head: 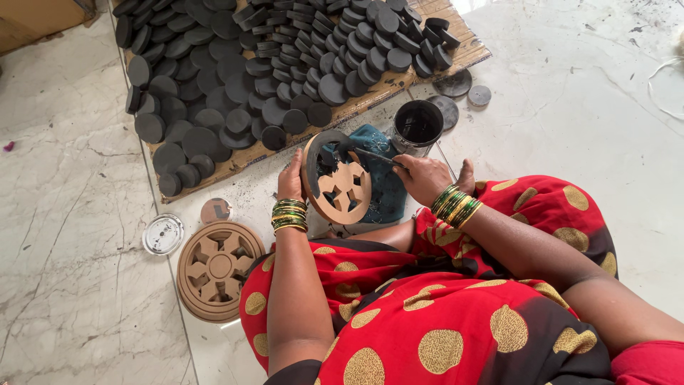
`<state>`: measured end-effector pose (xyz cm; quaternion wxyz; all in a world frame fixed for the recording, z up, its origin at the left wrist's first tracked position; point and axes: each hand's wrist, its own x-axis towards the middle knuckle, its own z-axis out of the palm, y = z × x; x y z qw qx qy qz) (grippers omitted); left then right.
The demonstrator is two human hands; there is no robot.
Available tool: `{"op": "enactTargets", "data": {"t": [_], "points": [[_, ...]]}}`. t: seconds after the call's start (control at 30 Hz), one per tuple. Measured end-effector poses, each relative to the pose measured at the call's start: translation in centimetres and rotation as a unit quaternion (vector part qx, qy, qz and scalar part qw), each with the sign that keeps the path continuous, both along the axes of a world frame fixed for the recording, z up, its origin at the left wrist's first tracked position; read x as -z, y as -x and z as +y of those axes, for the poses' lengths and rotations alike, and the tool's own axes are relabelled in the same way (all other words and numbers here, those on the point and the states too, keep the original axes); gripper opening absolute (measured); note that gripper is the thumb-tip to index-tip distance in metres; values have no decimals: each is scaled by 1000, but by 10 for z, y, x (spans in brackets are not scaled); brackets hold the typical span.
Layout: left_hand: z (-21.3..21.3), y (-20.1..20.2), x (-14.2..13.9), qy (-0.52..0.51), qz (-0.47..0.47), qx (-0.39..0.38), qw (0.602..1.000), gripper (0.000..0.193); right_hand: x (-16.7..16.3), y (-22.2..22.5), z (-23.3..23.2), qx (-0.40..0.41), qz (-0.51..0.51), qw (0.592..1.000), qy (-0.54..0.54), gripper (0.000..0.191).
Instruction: The person sits on the floor and paints a carved wooden decorative disc black, using a brush to apply paint from a container into the recessed patterns. They rotate the disc to reach different sections and work beside a board stacked with many similar dark-painted discs.
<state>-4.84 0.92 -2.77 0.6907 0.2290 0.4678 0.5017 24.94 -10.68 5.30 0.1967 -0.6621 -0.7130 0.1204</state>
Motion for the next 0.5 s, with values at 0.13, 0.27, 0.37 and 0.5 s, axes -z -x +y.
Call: {"op": "enactTargets", "data": {"t": [0.13, 0.27, 0.37, 0.5], "points": [[0, -2, 0, 1, -29, 15, 999, 42, 0, -2, 0, 8, 1, 1000, 6, 31], [-3, -7, -4, 16, -34, 24, 999, 39, -2, -5, -3, 5, 0, 1000, -2, 29], [-8, -12, -10, -2, -59, 42, 997, 35, -5, -7, -5, 8, -1, 1000, -2, 28], [-13, -14, -18, -97, -128, 100, 982, 29, -8, -12, -4, 17, 1, 1000, -15, 30]]}}
